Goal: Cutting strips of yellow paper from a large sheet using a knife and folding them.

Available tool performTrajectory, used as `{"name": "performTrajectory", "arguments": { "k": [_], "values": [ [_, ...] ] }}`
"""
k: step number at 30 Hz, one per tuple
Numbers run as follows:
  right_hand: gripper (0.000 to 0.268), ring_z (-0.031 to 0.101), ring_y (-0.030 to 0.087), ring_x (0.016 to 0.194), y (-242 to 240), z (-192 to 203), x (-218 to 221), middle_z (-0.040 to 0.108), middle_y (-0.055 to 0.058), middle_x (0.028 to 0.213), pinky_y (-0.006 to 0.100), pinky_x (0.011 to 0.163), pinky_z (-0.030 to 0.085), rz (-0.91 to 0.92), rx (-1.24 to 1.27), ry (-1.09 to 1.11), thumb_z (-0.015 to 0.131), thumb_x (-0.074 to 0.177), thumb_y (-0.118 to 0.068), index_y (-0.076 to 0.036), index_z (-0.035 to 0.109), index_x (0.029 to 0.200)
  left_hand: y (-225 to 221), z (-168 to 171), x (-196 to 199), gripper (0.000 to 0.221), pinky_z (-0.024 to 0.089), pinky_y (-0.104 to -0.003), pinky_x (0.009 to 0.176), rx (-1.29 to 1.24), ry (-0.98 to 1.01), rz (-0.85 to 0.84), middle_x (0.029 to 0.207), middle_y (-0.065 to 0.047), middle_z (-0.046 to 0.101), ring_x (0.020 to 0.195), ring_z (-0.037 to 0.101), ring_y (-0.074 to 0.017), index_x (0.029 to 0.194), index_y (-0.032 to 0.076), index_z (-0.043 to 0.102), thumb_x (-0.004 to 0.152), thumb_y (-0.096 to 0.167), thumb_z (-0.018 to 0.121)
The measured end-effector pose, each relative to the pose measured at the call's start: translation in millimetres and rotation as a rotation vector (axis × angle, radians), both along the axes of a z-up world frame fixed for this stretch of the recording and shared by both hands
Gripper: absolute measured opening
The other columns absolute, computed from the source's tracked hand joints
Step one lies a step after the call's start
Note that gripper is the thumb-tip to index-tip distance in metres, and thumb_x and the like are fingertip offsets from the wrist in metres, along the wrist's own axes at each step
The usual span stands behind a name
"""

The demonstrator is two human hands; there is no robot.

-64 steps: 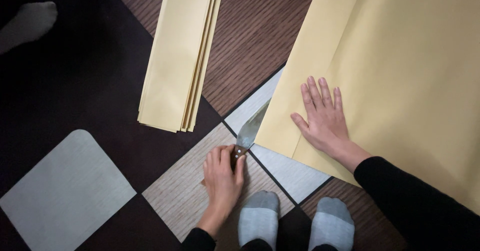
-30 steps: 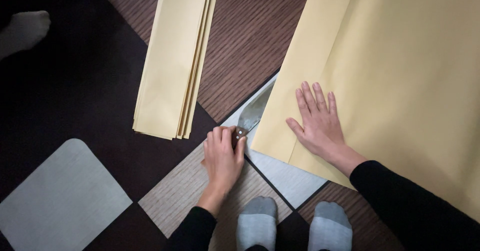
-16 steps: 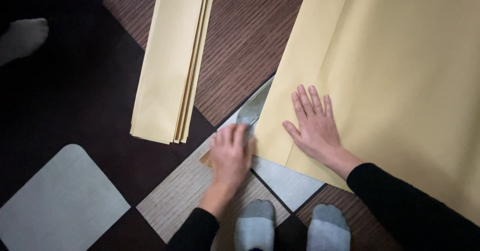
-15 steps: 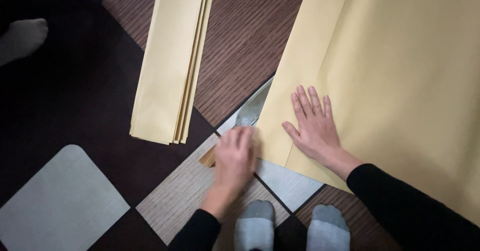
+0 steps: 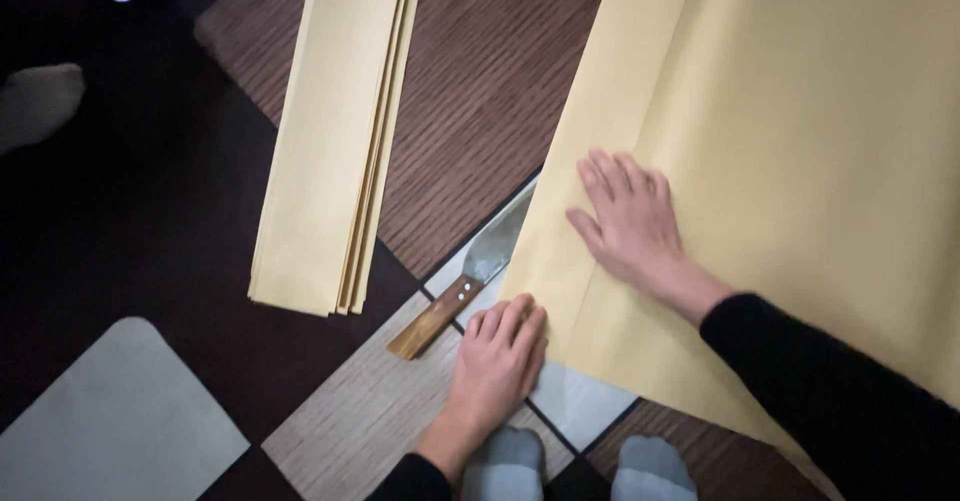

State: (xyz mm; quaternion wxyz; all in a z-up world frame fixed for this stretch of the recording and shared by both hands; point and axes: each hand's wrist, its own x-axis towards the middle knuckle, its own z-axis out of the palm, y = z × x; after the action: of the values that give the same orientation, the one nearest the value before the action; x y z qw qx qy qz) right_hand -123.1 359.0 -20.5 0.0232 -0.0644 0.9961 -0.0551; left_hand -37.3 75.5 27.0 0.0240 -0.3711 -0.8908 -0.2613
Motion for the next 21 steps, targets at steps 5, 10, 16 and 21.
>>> {"name": "performTrajectory", "arguments": {
  "k": [5,10,16,21],
  "values": [
    [0.078,0.021,0.043,0.171,26,-4,-79,0.028,0.019,0.186,0.07,0.131,0.017,-0.093,-0.006,-0.07,0.039,0.114,-0.055,-0.007,0.037,0.176,2,3,-4,0.041,0.047,-0.045,0.104,-0.02,0.007,0.005,0.148,-0.019,0.066,0.128,0.064,-0.0341,0.14,0.001,0.07,0.104,0.021,0.072],
    [0.082,0.007,0.037,0.175,37,-15,-100,0.017,0.016,0.191,0.072,0.134,0.006,-0.143,0.003,-0.106,0.034,0.114,-0.058,-0.011,0.031,0.18,-3,-14,-2,0.042,0.045,-0.046,0.105,-0.118,-0.069,-0.013,0.151,-0.019,0.063,0.131,0.06,-0.0338,0.144,0.001,0.068,0.112,0.027,0.064],
    [0.081,0.004,0.037,0.176,39,-26,-95,0.015,0.016,0.192,0.072,0.135,-0.002,-0.131,-0.068,-0.034,0.03,0.116,-0.058,-0.011,0.03,0.182,-32,-33,-17,0.046,0.05,-0.048,0.108,-0.141,0.053,0.273,0.146,-0.014,0.065,0.127,0.061,-0.0302,0.145,0.008,0.066,0.106,0.031,0.076],
    [0.081,0.003,0.033,0.176,39,-27,-94,0.015,0.013,0.193,0.07,0.136,-0.003,-0.157,-0.092,-0.028,0.032,0.115,-0.057,-0.012,0.03,0.183,-43,-25,-30,0.052,0.051,-0.041,0.087,-0.181,-0.06,0.421,0.131,-0.014,0.068,0.106,0.064,-0.028,0.146,0.0,0.067,0.103,0.027,0.077]
  ]
}}
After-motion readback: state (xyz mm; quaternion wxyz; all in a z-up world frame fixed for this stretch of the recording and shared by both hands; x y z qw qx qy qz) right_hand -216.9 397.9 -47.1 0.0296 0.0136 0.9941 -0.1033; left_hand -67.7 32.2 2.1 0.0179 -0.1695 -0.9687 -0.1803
